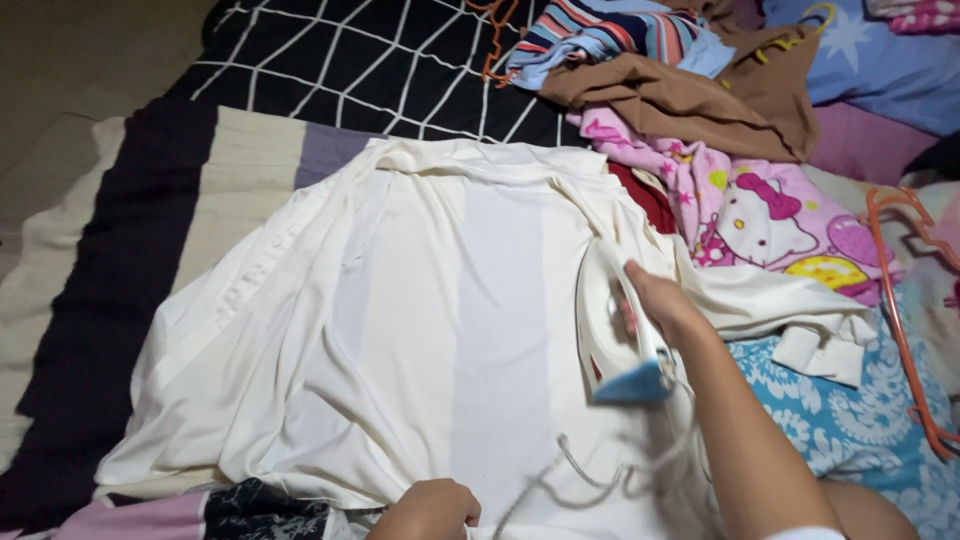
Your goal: The person irons a white long-sleeved shirt laid out on a bed. They use an electric iron to smooth the fabric, moving it across the front and sleeves while holding the shirt flat with their other hand.
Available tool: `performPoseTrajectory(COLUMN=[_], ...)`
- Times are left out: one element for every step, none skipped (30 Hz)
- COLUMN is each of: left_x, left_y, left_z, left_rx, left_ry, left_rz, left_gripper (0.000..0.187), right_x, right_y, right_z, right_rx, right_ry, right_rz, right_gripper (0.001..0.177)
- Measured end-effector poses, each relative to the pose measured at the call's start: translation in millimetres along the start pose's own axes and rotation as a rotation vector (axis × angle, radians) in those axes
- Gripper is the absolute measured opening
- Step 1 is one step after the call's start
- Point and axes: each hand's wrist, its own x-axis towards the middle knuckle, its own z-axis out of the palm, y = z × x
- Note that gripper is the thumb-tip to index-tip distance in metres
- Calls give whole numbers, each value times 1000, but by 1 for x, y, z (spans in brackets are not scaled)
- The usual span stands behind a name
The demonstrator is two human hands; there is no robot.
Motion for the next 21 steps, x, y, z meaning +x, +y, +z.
performPoseTrajectory(left_x=[2, 2, 2, 2, 1, 2, 2, 1, 1, 1, 0, 0, 2, 5, 10, 16, 24, 32, 40, 55, 73], left_y=[-1, -2, -3, -3, -2, -1, 0, 3, 4, 4, 4, 3, 2, 0, -3, -7, -12, -17, -23, -27, -30], left_z=[1, 2, 3, 4, 5, 5, 6, 7, 5, 4, 5, 8, 9, 12, 14, 18, 22, 27, 33, 36, 36], left_rx=[-1, -4, -5, -5, -4, -3, -2, -4, -1, 1, 12, 23, 34, 43, 53, 63, 68, 74, 81, 64, 48], left_ry=[-19, -2, 13, 28, 34, 40, 42, 33, 29, 25, 33, 42, 52, 29, 11, -8, -34, -59, -85, -140, -189], left_rz=[-3, 1, 6, 10, 1, -7, -14, -32, -52, -71, -51, -31, -9, -14, -21, -27, -40, -54, -69, -137, -206], left_gripper=[37, 37, 37, 37, 38, 39, 40, 40, 40, 40, 39, 37, 36, 37, 37, 38, 35, 33, 31, 30, 30], right_x=[9, 17, 21, 22, 19, 16, 9, -3, -14, -27, -44, -62, -77, -89, -97, -101, -99, -93, -85, -76, -64], right_y=[-7, -13, -16, -17, -13, -8, 0, 11, 19, 29, 42, 56, 68, 76, 80, 81, 77, 70, 63, 55, 44], right_z=[3, 7, 11, 11, 10, 11, 7, 1, -3, -6, -11, -13, -13, -13, -12, -11, -10, -9, -7, -6, -5], right_rx=[-9, -18, -24, -17, -9, -1, -28, -55, -80, -114, -151, -80, -10, -3, 3, 9, 0, -8, -14, 6, 26], right_ry=[71, 143, 216, 210, 206, 202, 164, 126, 87, 79, 71, 92, 114, 147, 177, 207, 213, 219, 223, 219, 213], right_rz=[18, 36, 54, 45, 41, 36, 12, -14, -46, -47, -41, 27, 93, 114, 131, 148, 137, 125, 114, 88, 57], right_gripper=[49, 48, 47, 47, 47, 47, 49, 52, 54, 56, 58, 53, 48, 47, 46, 44, 45, 46, 47, 46, 45])
